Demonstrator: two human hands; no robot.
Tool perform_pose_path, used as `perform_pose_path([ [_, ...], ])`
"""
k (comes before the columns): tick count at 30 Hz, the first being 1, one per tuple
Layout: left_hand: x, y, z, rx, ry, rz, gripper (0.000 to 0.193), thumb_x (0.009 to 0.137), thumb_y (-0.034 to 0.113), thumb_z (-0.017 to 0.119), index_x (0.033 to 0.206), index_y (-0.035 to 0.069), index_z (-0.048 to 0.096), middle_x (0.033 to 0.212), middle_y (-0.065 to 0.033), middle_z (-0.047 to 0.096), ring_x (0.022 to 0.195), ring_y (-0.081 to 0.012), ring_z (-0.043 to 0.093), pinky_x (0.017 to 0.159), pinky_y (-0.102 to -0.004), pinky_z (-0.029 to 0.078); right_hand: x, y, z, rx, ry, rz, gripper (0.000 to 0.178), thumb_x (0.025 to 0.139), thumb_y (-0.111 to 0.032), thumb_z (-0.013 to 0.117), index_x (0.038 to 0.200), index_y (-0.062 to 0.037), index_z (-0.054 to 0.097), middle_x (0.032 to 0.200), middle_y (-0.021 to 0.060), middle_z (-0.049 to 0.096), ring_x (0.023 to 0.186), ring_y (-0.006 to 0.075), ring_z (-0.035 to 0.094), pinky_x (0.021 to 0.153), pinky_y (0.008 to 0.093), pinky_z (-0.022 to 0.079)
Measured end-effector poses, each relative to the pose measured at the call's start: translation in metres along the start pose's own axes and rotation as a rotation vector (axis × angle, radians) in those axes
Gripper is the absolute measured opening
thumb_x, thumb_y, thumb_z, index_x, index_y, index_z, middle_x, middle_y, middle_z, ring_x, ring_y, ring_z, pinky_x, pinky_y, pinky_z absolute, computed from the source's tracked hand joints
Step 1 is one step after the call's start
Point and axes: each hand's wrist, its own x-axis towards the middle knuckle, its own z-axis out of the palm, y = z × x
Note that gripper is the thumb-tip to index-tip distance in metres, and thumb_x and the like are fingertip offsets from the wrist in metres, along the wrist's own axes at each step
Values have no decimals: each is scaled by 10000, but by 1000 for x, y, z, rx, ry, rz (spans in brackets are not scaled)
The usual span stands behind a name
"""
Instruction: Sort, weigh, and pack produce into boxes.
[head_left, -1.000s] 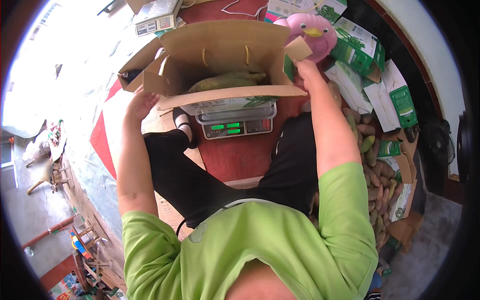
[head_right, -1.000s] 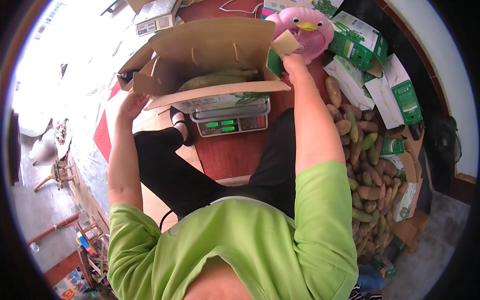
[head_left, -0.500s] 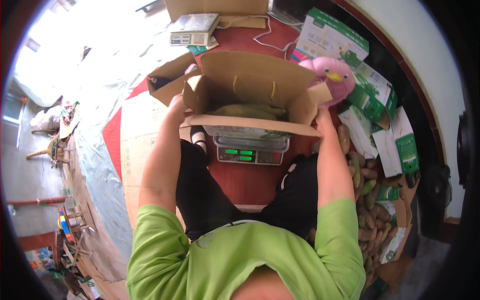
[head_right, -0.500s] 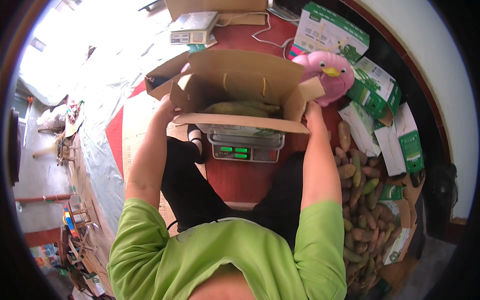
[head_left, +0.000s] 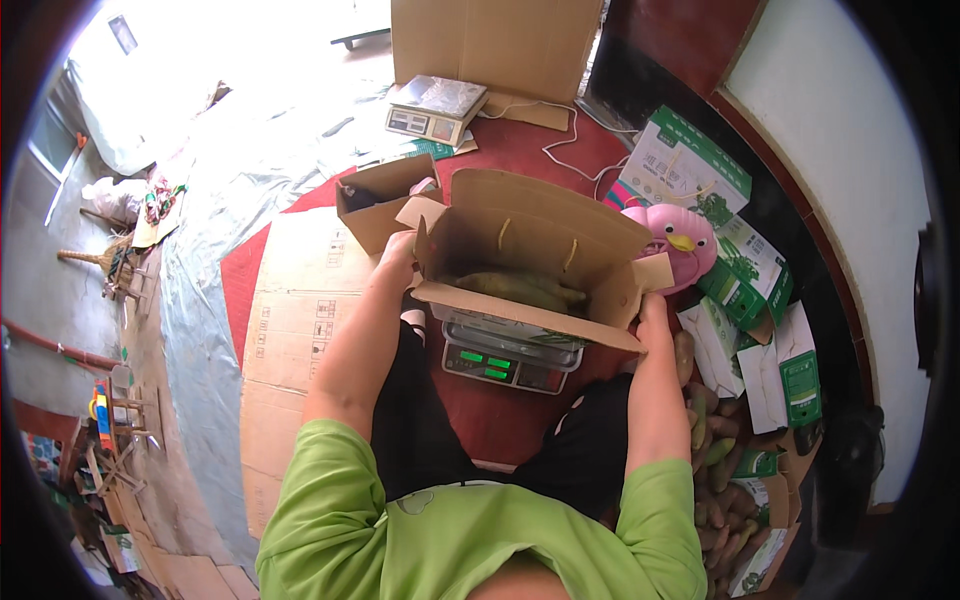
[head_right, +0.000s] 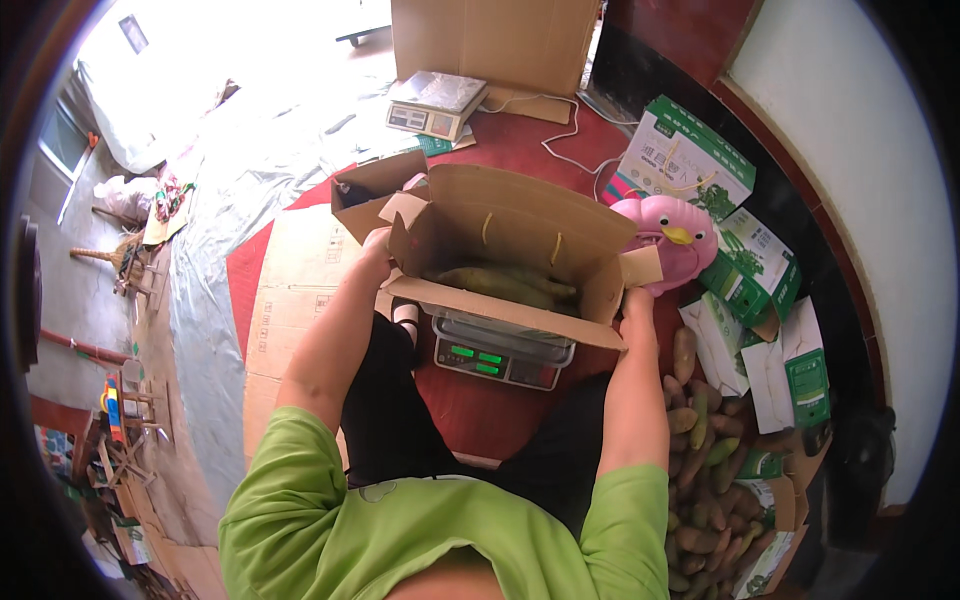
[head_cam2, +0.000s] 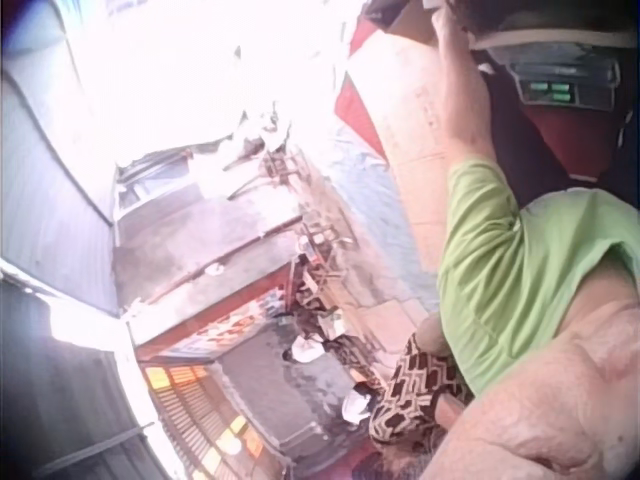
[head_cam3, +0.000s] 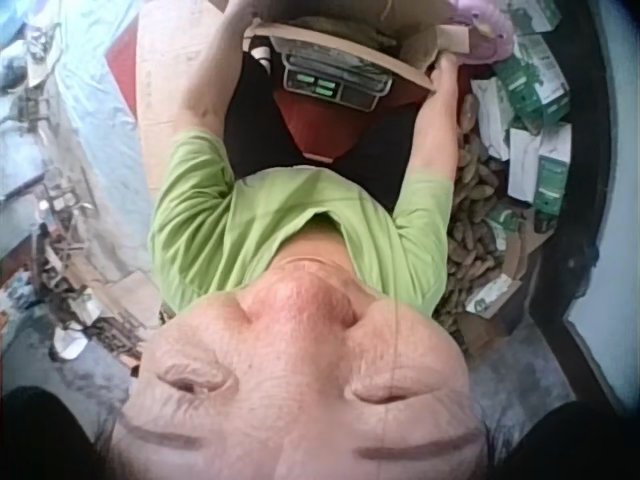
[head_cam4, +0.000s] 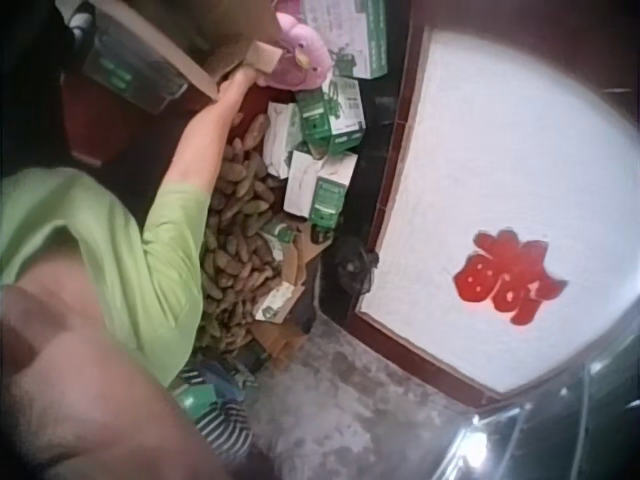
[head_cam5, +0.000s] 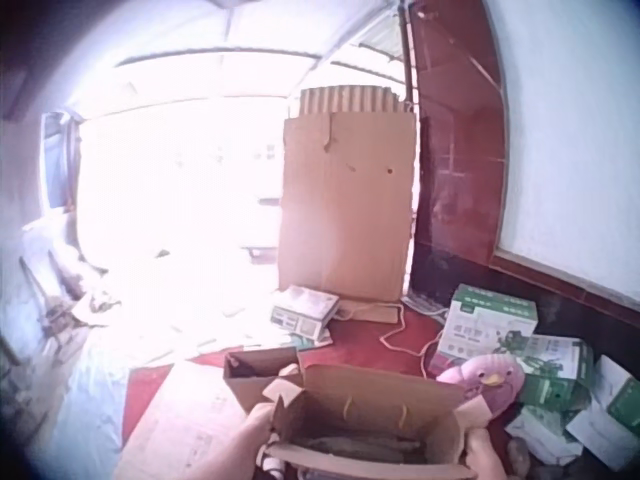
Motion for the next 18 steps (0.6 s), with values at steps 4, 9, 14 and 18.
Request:
perform_pose_path([
  [4,-4,6,-20,-21,-19,37,63,755,118,623,735,72,661,752,-58,627,667,-173,581,590,-301,437,-17,-13,14,-74,-58,-17,270,882,-157,462,1051,8,593,958,145,636,806,245,643,701,386,534],
  [9,12,13,-62,-302,18,-44,144,837,201,611,898,74,641,800,-59,632,707,-172,596,606,-318,474,-21,-23,37,79,-309,-125,256,885,-136,439,980,2,633,831,107,649,677,210,636,630,310,513],
  [14,3,20,-131,-450,0,36,202,865,188,595,1021,60,598,852,-93,617,771,-204,601,647,-380,518,-72,-50,100,-39,-379,-148,260,892,-118,438,1037,22,601,941,121,645,875,219,637,763,348,515],
  [18,-14,18,-222,-639,16,167,299,846,174,614,1105,30,570,930,-130,600,819,-248,598,674,-438,533,-120,-65,170,-202,-582,-288,273,892,-76,440,1095,2,603,995,108,651,876,196,642,777,333,515],
])
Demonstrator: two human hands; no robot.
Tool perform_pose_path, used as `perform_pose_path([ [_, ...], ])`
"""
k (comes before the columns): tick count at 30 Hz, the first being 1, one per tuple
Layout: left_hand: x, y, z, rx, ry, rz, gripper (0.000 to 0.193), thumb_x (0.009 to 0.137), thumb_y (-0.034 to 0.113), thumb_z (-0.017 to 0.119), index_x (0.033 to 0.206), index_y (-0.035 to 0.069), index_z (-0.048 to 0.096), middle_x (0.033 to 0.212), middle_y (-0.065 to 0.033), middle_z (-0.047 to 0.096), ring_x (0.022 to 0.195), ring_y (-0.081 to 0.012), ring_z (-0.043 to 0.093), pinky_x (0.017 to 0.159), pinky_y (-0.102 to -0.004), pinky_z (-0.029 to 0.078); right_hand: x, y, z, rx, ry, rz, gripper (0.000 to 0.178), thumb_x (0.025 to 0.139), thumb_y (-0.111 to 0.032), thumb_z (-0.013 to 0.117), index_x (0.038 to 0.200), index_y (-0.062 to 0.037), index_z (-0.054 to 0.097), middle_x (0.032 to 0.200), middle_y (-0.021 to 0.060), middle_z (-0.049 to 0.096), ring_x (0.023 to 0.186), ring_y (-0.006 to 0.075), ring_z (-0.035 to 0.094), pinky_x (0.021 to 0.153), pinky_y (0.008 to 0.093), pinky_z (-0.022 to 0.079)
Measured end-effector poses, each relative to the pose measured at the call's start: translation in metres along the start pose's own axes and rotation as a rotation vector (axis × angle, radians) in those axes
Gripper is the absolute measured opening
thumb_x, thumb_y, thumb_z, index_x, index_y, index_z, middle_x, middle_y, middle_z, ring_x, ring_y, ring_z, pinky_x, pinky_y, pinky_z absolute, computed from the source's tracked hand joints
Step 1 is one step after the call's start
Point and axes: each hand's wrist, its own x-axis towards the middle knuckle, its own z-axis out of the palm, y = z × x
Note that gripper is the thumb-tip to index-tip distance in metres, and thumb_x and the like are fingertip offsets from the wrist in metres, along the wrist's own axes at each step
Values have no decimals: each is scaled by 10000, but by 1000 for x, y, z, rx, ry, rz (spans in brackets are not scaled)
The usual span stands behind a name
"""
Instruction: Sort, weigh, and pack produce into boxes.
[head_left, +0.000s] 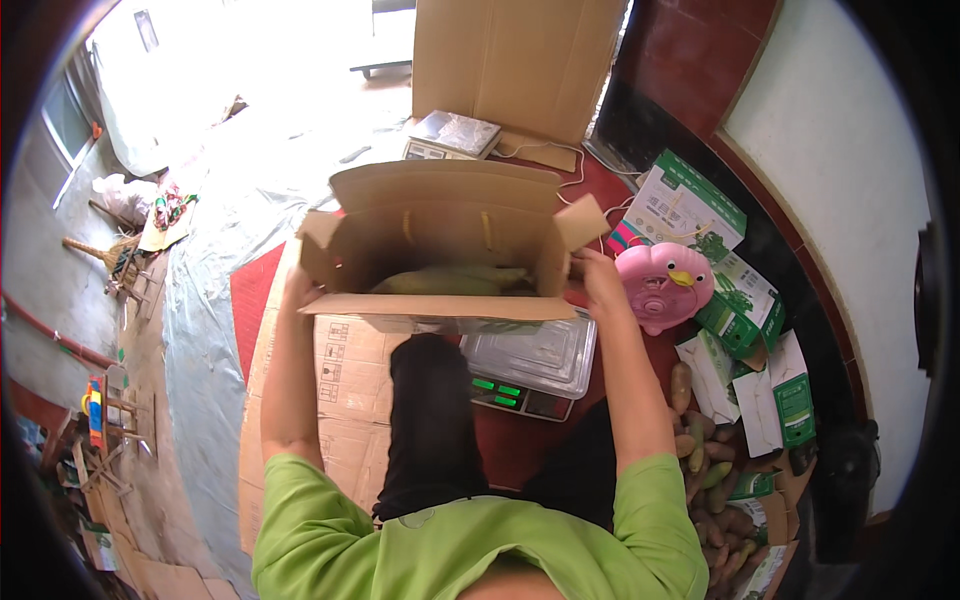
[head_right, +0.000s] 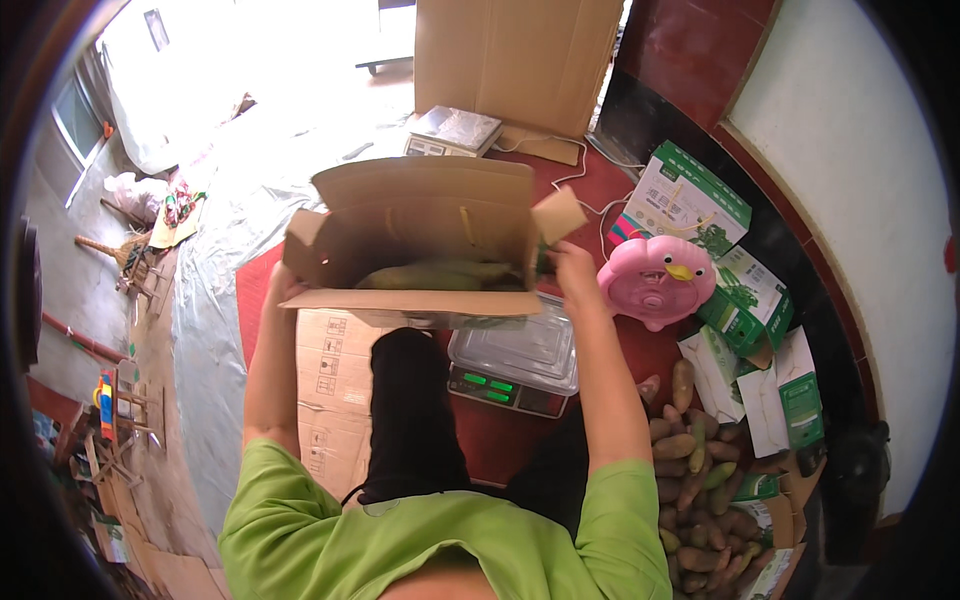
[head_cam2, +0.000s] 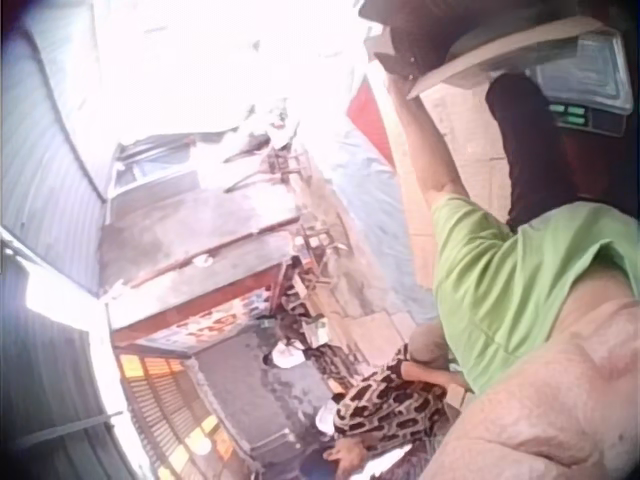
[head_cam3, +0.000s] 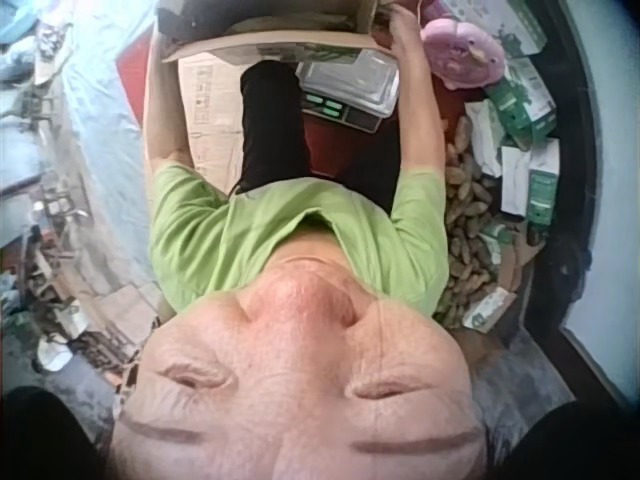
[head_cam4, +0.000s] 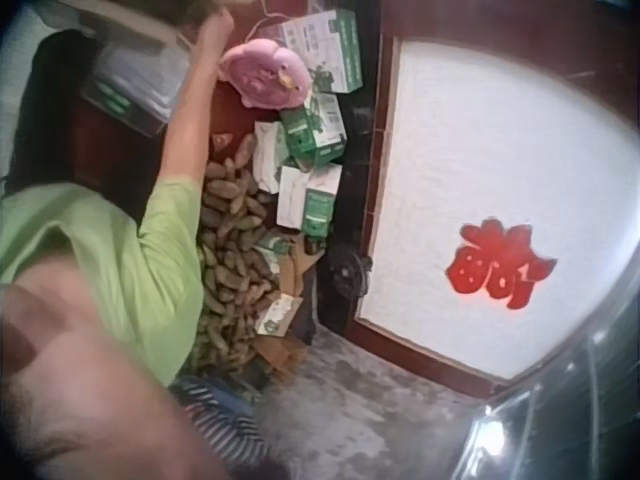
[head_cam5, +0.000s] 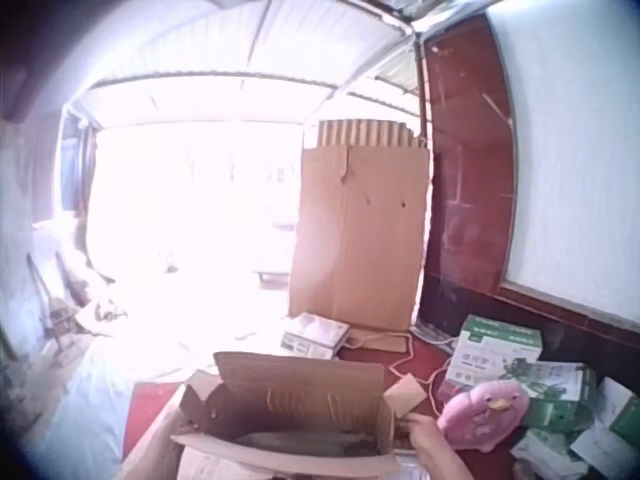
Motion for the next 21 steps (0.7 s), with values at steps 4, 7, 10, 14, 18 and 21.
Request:
perform_pose_path([
  [4,-53,43,-85,380,-182,523,271,847,116,600,1090,-4,583,997,-101,626,841,-176,612,693,-302,507,-3,-16,84,-35,-170,-8,281,867,-32,431,1077,-13,616,979,75,653,861,170,630,773,333,512],
  [7,-86,72,-155,652,-154,517,355,835,101,601,1171,14,525,1112,-117,585,999,-225,593,835,-335,501,-15,-8,143,45,-240,101,287,852,-24,426,1061,-42,623,950,67,654,857,165,630,732,308,512],
  [10,-121,96,-223,119,42,263,320,882,188,574,1163,39,535,1101,-100,588,988,-224,575,832,-377,496,-21,39,209,88,-255,102,246,868,-17,425,1025,-46,612,856,60,625,720,172,594,578,340,489],
  [14,-171,90,-280,128,19,243,259,925,163,516,1158,52,538,1100,-44,566,1018,-165,518,947,-325,411,-62,90,264,-275,-236,192,210,834,-111,493,960,22,597,825,166,637,757,265,631,666,400,488],
  [18,-231,101,-369,216,-65,82,256,932,162,498,1127,19,581,1058,-63,618,979,-191,563,899,-305,423,-114,151,311,-383,-345,342,342,781,-55,445,1106,7,533,1036,264,598,1020,371,580,862,444,444],
  [21,-204,101,-340,325,-76,39,258,932,163,498,1128,17,581,1063,-65,618,984,-192,562,902,-306,422,-144,208,316,-270,-505,464,505,665,-30,524,1169,-12,524,1058,249,582,986,350,580,834,409,466],
])
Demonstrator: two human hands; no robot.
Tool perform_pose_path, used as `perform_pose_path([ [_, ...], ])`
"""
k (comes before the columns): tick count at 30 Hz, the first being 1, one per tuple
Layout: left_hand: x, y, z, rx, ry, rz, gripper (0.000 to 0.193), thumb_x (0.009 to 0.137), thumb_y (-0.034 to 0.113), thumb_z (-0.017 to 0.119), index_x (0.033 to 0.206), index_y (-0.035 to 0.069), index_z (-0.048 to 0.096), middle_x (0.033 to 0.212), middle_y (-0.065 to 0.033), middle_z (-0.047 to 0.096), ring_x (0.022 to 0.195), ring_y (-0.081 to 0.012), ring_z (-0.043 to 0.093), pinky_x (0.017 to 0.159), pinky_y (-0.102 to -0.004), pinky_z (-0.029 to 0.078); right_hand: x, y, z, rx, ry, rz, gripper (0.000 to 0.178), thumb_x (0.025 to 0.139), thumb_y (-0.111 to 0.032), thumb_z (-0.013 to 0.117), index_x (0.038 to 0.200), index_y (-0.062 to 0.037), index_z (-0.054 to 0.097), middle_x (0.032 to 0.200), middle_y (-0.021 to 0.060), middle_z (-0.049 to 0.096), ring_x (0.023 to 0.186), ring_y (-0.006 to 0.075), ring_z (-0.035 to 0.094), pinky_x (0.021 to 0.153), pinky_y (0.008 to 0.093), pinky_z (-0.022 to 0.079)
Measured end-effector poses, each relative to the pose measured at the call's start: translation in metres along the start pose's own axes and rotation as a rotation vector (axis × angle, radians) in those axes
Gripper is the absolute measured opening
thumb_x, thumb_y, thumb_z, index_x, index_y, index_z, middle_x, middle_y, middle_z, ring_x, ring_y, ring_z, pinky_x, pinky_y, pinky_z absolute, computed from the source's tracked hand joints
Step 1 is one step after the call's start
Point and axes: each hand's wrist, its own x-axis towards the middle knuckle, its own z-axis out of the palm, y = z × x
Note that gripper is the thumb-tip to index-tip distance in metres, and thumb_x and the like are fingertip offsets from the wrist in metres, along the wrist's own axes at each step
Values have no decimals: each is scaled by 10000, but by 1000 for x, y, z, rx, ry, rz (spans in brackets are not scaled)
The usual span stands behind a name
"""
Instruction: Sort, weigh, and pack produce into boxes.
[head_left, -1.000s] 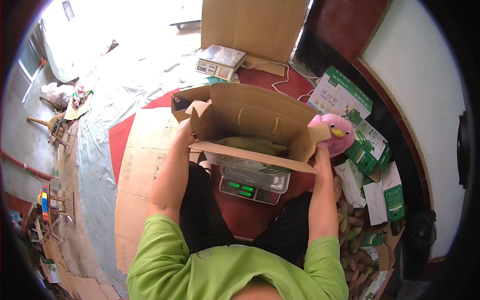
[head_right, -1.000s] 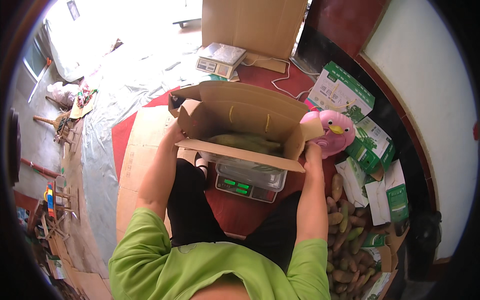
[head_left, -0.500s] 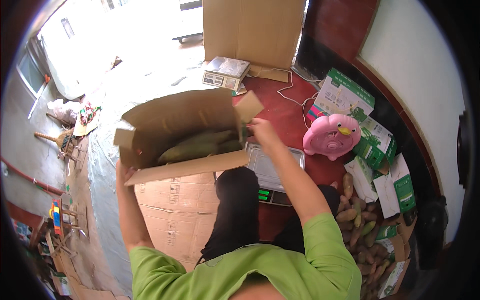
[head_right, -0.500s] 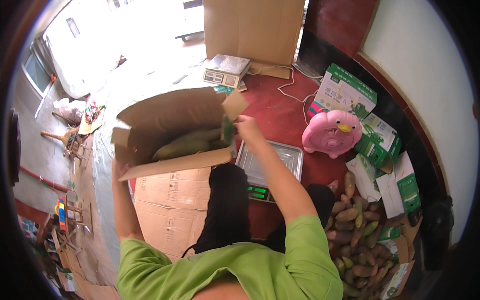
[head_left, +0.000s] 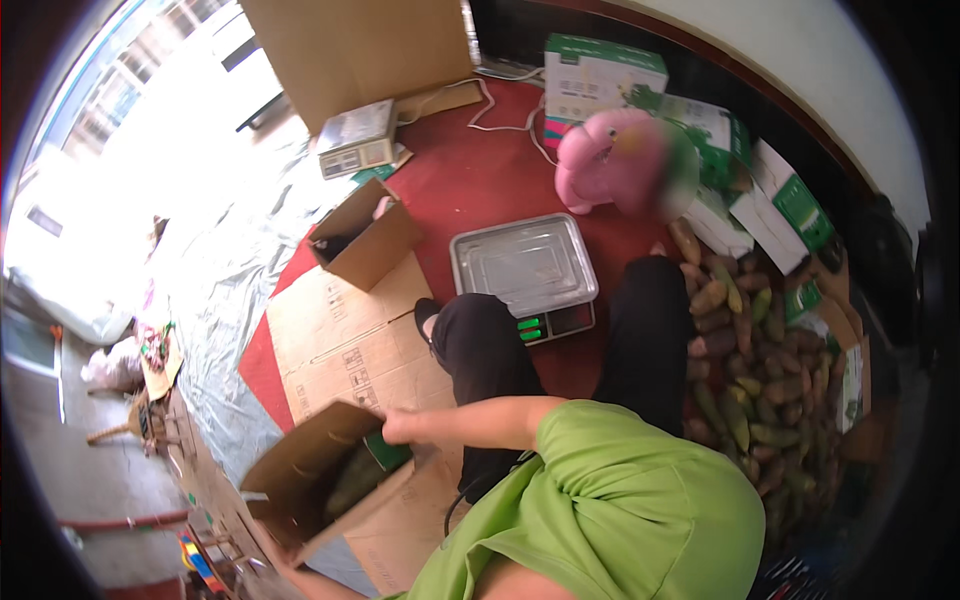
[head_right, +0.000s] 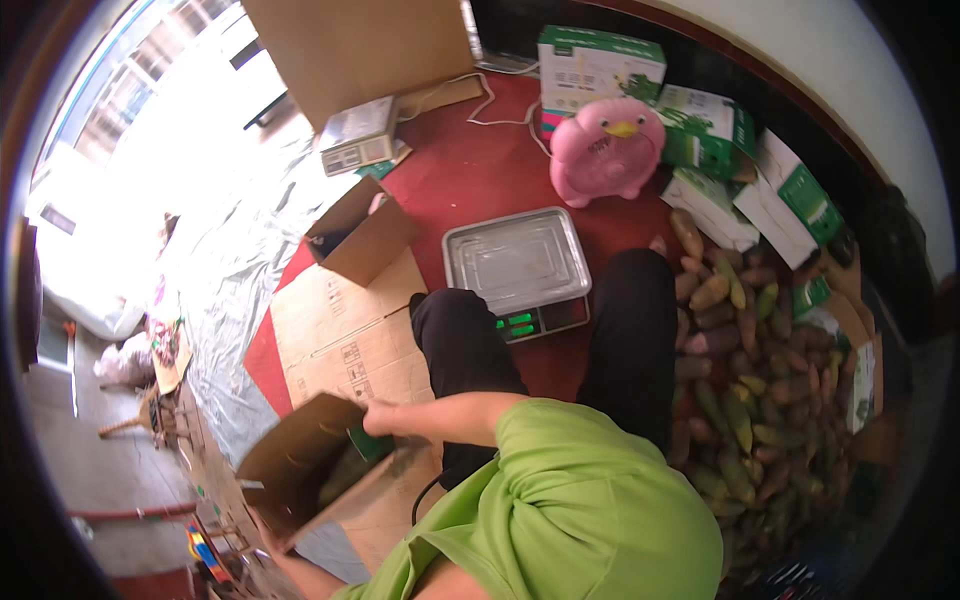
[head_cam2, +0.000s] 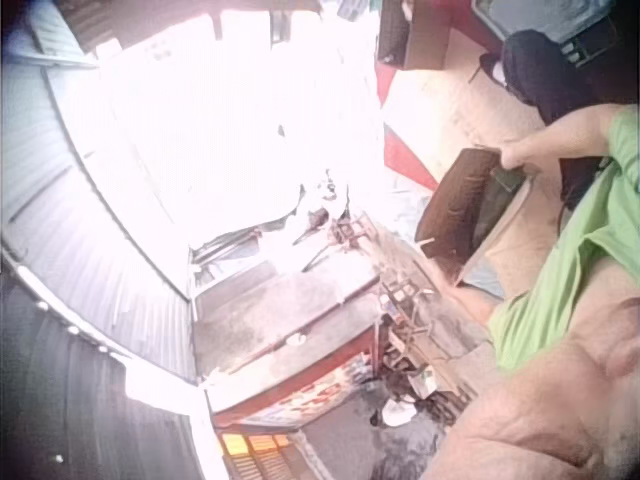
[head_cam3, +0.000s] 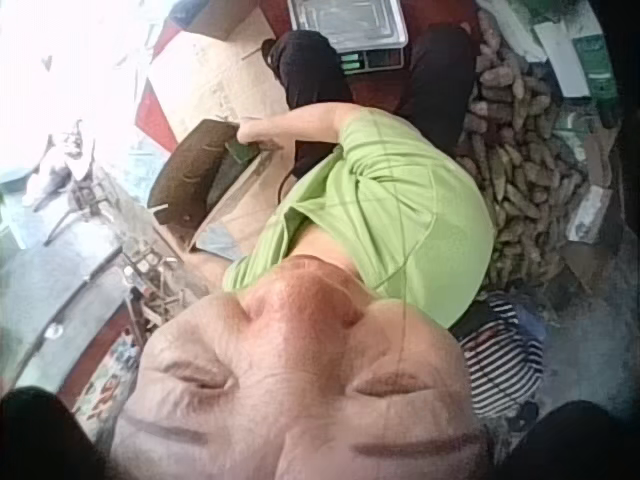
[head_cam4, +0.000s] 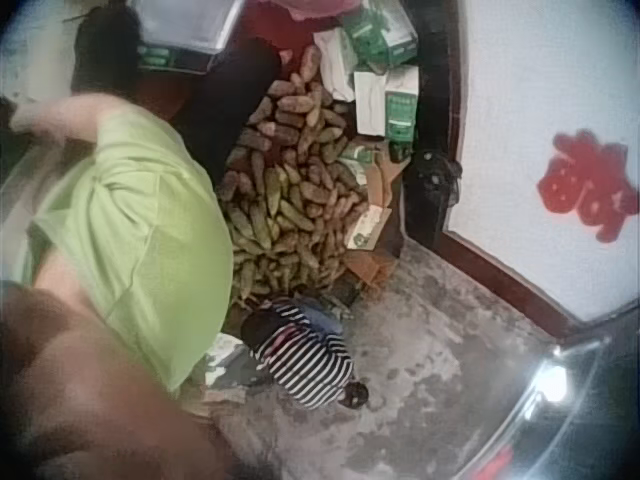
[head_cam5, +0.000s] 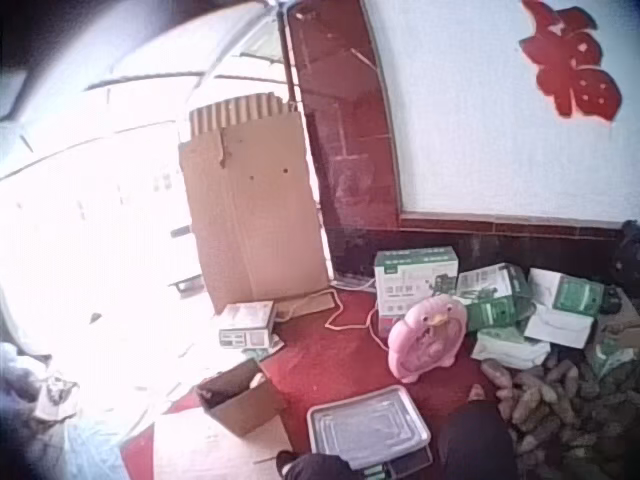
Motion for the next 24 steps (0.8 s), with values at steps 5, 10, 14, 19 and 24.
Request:
perform_pose_path([
  [5,14,-6,13,181,118,41,265,932,165,500,1131,11,582,1075,-72,616,997,-193,559,909,-309,419,14,55,30,-350,-572,235,696,633,-23,677,1292,-76,461,1147,176,550,982,343,580,619,493,541],
  [10,24,-25,23,328,265,106,272,932,168,502,1134,5,583,1088,-78,615,1011,-194,557,916,-312,416,0,9,23,-401,-538,-35,641,674,-28,650,1293,-60,484,1079,168,596,918,303,609,618,432,548],
  [14,33,-32,40,455,379,178,277,932,170,503,1136,1,584,1098,-83,614,1021,-196,555,921,-315,413,-7,-16,-1,-402,-383,-146,512,711,-52,612,1221,-42,554,877,147,633,765,253,622,554,373,518],
  [19,48,-31,72,615,521,300,285,932,172,505,1139,-5,585,1111,-90,612,1034,-197,552,928,-318,410,-44,-70,-50,-62,-310,-356,404,730,-66,587,1124,19,586,748,107,611,598,157,571,485,275,456],
  [24,58,-29,113,776,666,431,292,931,174,506,1142,-11,586,1124,-96,611,1047,-198,549,935,-321,407,-89,-111,-149,160,-148,-537,418,769,-134,612,1144,43,564,877,85,635,739,124,605,590,274,474],
])
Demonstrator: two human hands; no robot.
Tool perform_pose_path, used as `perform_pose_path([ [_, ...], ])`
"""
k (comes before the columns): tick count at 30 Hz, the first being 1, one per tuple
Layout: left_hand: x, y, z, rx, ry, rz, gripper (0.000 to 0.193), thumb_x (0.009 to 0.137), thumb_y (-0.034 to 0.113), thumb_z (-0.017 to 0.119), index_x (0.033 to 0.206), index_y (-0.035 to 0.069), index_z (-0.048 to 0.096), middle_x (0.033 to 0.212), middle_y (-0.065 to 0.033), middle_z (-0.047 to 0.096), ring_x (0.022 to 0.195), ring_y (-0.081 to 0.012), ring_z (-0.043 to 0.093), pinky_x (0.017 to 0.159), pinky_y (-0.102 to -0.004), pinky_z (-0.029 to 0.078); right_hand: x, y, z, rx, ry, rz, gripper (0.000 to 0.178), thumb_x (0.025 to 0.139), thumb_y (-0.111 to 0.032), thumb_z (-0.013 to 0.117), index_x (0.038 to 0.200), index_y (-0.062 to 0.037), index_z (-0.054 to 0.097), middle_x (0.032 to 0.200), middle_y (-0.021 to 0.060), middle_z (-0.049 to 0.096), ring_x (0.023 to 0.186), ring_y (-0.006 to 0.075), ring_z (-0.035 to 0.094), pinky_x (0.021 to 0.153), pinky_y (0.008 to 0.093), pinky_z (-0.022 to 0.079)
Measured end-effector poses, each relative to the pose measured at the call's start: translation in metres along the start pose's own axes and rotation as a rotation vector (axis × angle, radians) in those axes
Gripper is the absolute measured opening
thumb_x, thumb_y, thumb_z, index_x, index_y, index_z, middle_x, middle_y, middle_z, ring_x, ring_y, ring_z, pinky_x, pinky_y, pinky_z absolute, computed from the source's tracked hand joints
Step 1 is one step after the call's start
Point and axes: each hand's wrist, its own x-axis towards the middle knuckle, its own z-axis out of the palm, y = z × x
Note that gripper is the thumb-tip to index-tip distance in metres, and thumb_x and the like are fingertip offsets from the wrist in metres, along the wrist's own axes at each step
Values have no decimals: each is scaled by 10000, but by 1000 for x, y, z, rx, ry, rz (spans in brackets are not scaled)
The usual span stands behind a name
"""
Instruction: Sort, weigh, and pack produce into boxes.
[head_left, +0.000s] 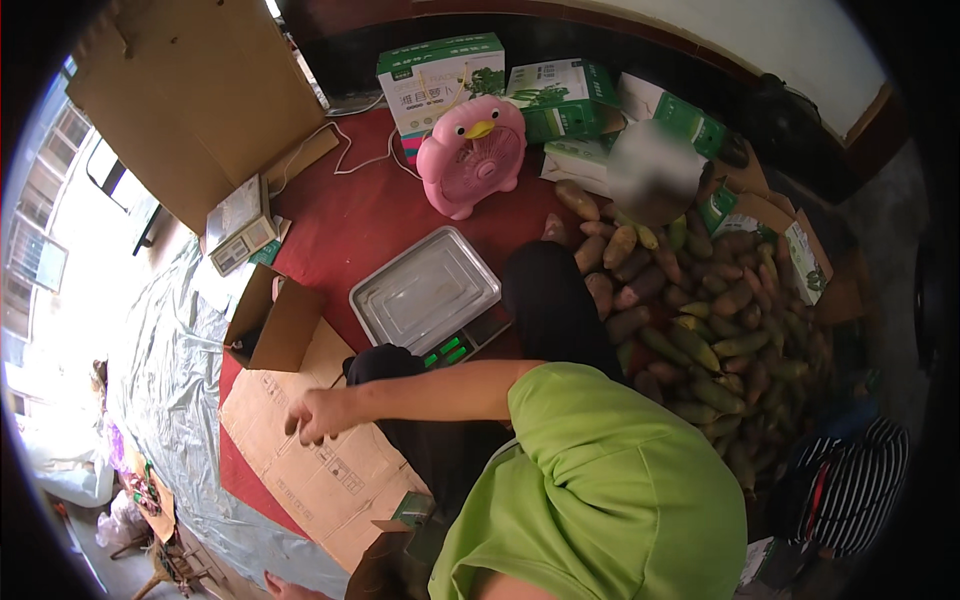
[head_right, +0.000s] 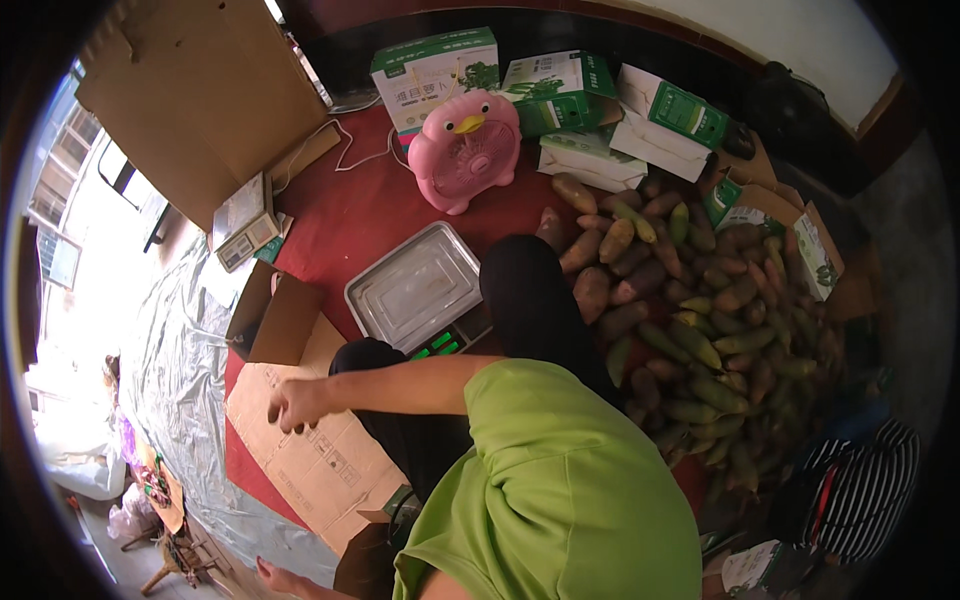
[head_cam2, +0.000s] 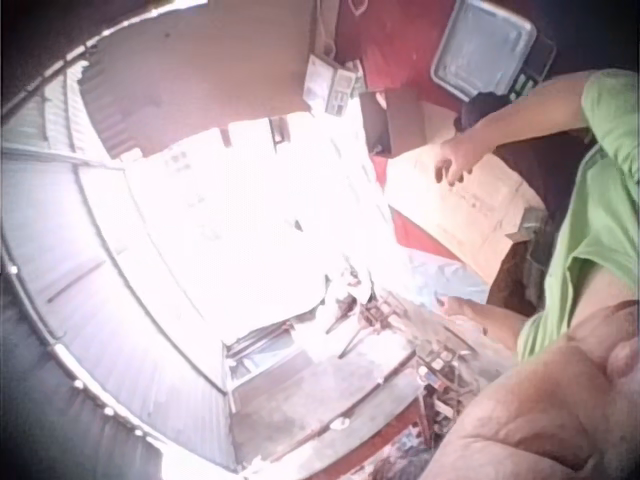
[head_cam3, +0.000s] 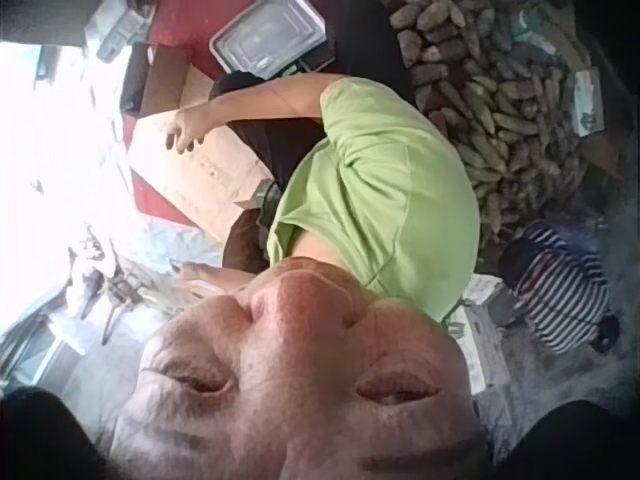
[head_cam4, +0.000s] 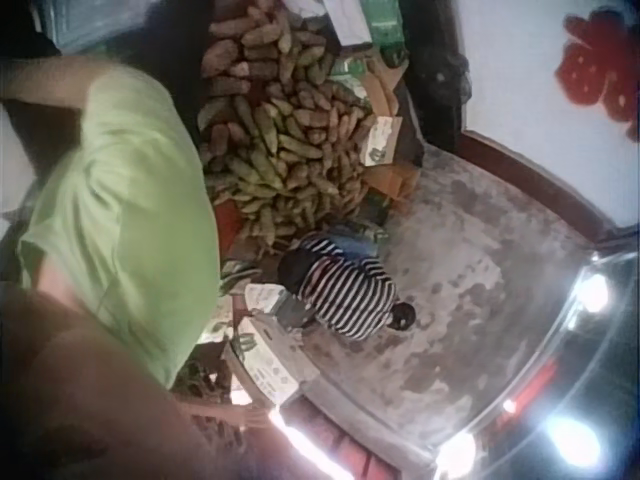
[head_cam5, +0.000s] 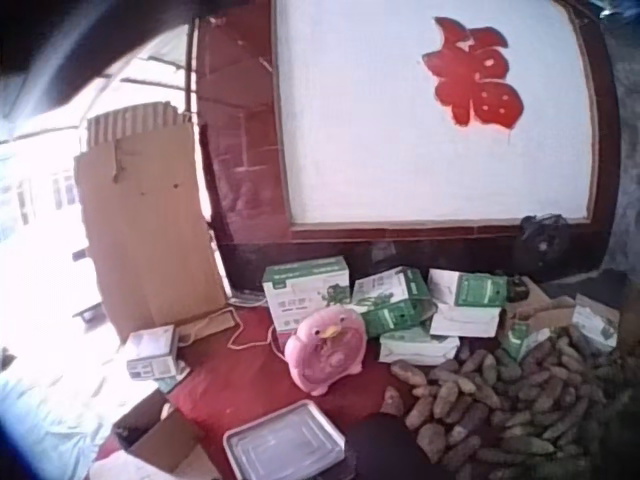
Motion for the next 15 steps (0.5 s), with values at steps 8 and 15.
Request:
perform_pose_path([
  [8,-66,217,177,-342,-303,174,281,950,154,477,1114,-38,600,1108,-108,606,1040,-196,545,928,-314,408,-89,-67,-185,-199,587,-237,310,840,-173,603,1114,-29,589,964,52,643,799,89,599,663,234,468],
  [15,-161,354,315,-481,-850,459,215,880,4,514,1063,-28,624,1085,-86,607,1029,-184,551,925,-285,396,-214,-16,-322,-27,1114,-46,358,825,-123,567,1175,-49,544,883,35,625,739,113,601,586,248,462],
])
